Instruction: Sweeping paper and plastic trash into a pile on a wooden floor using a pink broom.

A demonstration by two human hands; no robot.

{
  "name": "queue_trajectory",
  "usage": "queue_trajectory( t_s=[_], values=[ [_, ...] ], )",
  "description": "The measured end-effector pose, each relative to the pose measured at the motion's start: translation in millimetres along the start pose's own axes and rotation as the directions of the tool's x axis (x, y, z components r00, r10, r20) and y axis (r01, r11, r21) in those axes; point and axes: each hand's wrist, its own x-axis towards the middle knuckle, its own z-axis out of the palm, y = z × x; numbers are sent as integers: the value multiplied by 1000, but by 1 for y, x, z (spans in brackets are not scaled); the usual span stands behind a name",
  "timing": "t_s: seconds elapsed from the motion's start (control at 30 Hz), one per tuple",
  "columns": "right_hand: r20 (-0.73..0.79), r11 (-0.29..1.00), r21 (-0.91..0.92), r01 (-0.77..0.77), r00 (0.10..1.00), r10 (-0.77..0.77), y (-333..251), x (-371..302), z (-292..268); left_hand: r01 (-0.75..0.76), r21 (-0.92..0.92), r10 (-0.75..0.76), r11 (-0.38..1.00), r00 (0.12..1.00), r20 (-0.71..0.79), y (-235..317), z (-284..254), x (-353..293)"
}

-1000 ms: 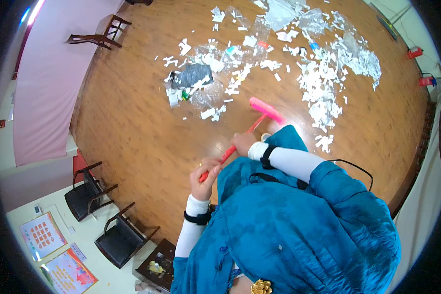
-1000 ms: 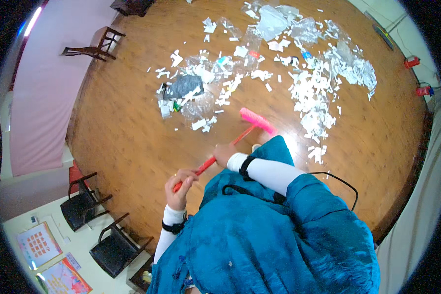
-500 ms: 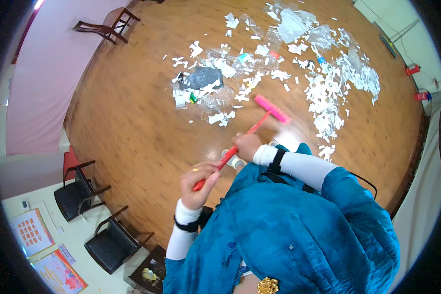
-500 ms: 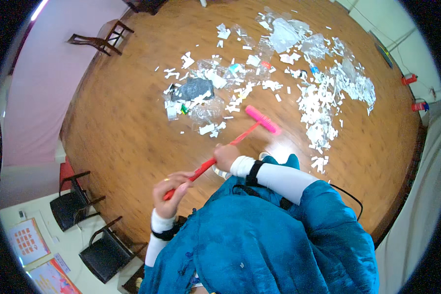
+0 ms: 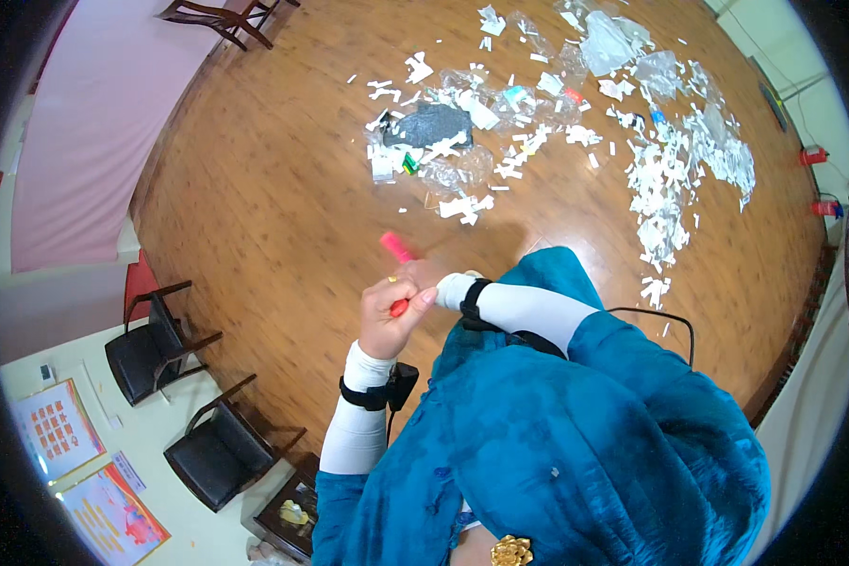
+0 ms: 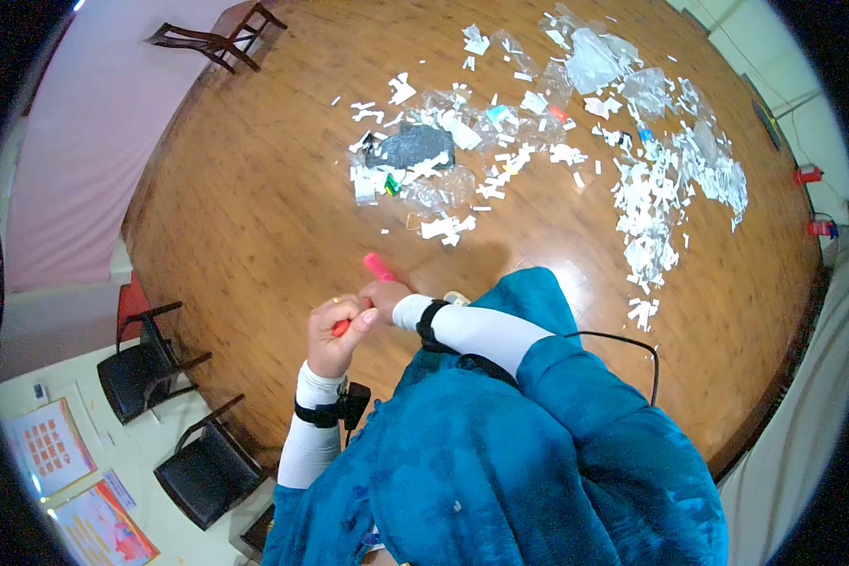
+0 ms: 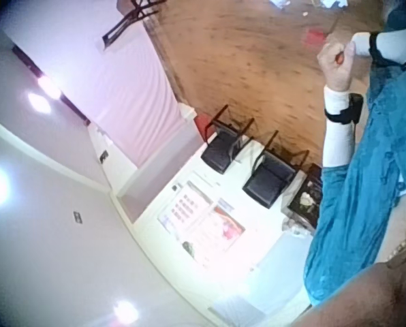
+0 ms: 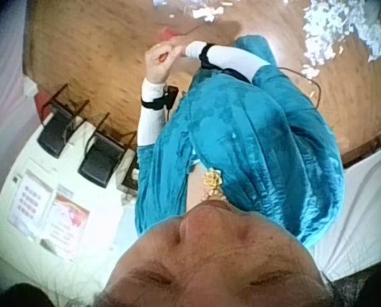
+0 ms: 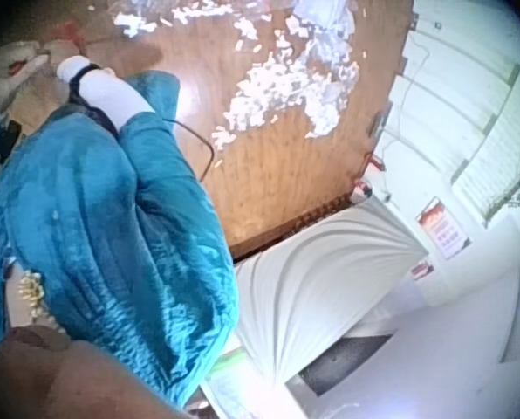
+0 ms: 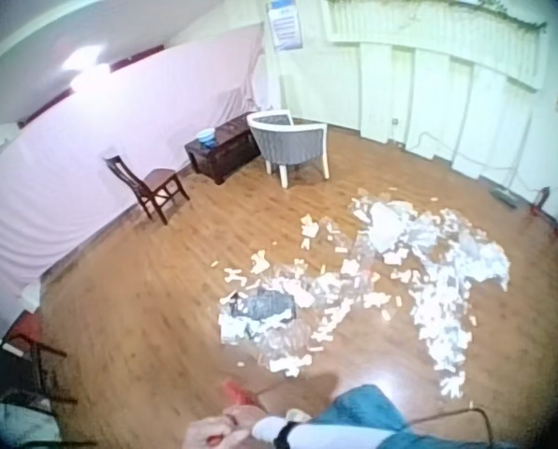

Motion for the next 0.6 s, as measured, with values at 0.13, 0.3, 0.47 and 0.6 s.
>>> queue_trajectory(
  t_s=[0.13,0.3,0.47,0.6],
  values=[
    [-237,987,-140,-83,970,48,19,10,0,-59,-125,49,990,995,-86,3,-22,11],
    [-220,950,-282,-134,973,72,-13,9,-8,-48,-118,39,992,996,-77,36,-40,4],
    [-201,986,-156,-59,979,27,-4,6,-5,-49,38,49,998,999,4,49,-26,24],
    [-175,977,-196,-90,983,55,11,3,-23,16,11,-15,1000,999,-28,24,-3,41]
  ],
)
